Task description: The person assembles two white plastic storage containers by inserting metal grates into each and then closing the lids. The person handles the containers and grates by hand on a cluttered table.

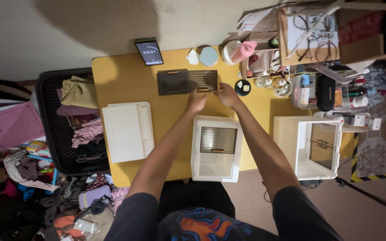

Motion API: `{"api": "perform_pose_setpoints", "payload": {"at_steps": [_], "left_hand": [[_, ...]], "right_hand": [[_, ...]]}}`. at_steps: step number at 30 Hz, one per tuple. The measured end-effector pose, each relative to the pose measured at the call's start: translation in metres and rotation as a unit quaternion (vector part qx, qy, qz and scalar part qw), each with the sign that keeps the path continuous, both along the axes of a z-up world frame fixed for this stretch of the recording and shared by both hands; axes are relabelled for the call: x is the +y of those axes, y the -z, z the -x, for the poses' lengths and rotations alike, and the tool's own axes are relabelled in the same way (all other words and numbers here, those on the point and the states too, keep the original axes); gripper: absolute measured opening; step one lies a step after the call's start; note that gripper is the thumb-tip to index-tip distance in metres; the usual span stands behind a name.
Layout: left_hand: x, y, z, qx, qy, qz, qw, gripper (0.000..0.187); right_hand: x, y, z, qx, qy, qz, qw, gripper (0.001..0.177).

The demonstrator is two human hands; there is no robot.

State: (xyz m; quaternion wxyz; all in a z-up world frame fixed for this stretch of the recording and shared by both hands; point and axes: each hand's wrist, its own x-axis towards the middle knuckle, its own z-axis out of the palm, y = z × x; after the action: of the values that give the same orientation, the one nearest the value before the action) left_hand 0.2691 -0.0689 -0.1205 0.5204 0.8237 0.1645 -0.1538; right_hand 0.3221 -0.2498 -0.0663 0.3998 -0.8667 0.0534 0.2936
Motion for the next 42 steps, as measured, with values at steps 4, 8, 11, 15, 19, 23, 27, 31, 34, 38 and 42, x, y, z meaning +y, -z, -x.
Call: {"api": "perform_pose_setpoints", "payload": {"at_steps": [4, 8, 11, 15, 19, 23, 27, 31, 34, 38, 42], "left_hand": [[-0.013, 0.013, -0.003, -0.078, 0.084, -0.104, 0.988, 0.074], [-0.016, 0.018, -0.009, -0.063, 0.033, -0.038, 0.997, 0.071], [-0.016, 0.016, -0.012, -0.074, 0.044, -0.034, 0.996, 0.066], [-0.015, 0.004, -0.015, -0.028, 0.037, -0.008, 0.999, 0.056], [-0.013, -0.015, -0.018, 0.0, 0.038, 0.012, 0.999, 0.057], [-0.016, -0.042, -0.013, 0.051, 0.025, 0.054, 0.997, 0.056], [-0.009, -0.069, 0.007, -0.008, 0.003, 0.172, 0.985, 0.052], [0.004, -0.122, 0.041, -0.113, -0.022, 0.287, 0.951, 0.041], [0.021, -0.185, 0.077, -0.183, -0.049, 0.167, 0.968, 0.029], [0.035, -0.256, 0.105, -0.273, -0.067, 0.068, 0.957, 0.033], [0.036, -0.292, 0.129, -0.186, -0.038, 0.267, 0.945, 0.039]], "right_hand": [[0.007, 0.019, -0.015, 0.022, -0.017, -0.008, 1.0, 0.06], [0.014, 0.022, -0.024, 0.003, -0.023, -0.046, 0.999, 0.037], [0.015, 0.027, -0.027, 0.037, 0.02, -0.041, 0.998, 0.029], [0.006, 0.032, -0.032, 0.042, 0.042, -0.031, 0.998, 0.027], [-0.008, 0.028, -0.028, 0.055, 0.099, -0.025, 0.993, 0.027], [-0.016, 0.006, -0.022, 0.054, 0.16, -0.212, 0.963, 0.018], [-0.019, -0.045, -0.005, 0.029, 0.193, -0.26, 0.946, 0.016], [-0.015, -0.112, 0.037, -0.057, 0.232, -0.29, 0.927, 0.014], [-0.013, -0.159, 0.074, -0.071, 0.284, -0.318, 0.902, 0.015], [-0.022, -0.2, 0.12, -0.072, 0.254, -0.322, 0.909, 0.015], [-0.025, -0.225, 0.163, -0.017, 0.237, -0.363, 0.901, 0.012]]}}
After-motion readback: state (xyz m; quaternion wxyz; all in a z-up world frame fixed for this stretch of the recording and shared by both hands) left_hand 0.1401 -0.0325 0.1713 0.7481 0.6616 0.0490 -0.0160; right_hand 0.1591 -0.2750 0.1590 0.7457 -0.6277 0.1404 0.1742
